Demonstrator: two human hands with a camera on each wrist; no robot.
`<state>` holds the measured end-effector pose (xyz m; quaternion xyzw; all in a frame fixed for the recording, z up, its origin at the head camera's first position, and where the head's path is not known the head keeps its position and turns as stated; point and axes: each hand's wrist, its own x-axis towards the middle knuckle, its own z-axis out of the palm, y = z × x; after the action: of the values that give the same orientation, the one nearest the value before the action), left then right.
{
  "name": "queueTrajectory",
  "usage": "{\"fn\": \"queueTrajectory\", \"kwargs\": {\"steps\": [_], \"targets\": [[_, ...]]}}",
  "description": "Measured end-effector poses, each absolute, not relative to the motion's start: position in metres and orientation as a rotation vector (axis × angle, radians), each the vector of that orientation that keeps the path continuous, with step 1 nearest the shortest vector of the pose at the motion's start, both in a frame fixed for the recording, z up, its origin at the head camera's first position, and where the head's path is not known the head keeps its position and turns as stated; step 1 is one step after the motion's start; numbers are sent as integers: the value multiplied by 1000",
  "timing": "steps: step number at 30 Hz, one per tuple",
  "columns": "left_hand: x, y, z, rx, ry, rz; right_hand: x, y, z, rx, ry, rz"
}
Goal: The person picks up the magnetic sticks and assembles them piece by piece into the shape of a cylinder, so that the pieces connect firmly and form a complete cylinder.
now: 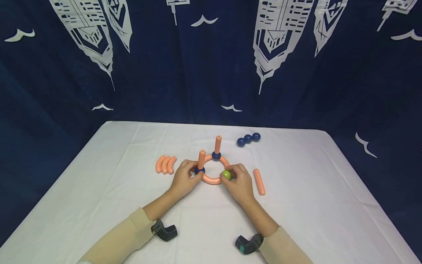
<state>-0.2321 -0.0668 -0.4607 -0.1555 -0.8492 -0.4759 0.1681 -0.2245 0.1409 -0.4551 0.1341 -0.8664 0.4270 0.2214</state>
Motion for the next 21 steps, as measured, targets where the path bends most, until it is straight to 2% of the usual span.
{"fn": "queueTrajectory", "kwargs": {"steps": [21], "targets": [[-233,-66,-463,-438,-2414,-1354,-223,142,-449,335,-2450,1151]]}}
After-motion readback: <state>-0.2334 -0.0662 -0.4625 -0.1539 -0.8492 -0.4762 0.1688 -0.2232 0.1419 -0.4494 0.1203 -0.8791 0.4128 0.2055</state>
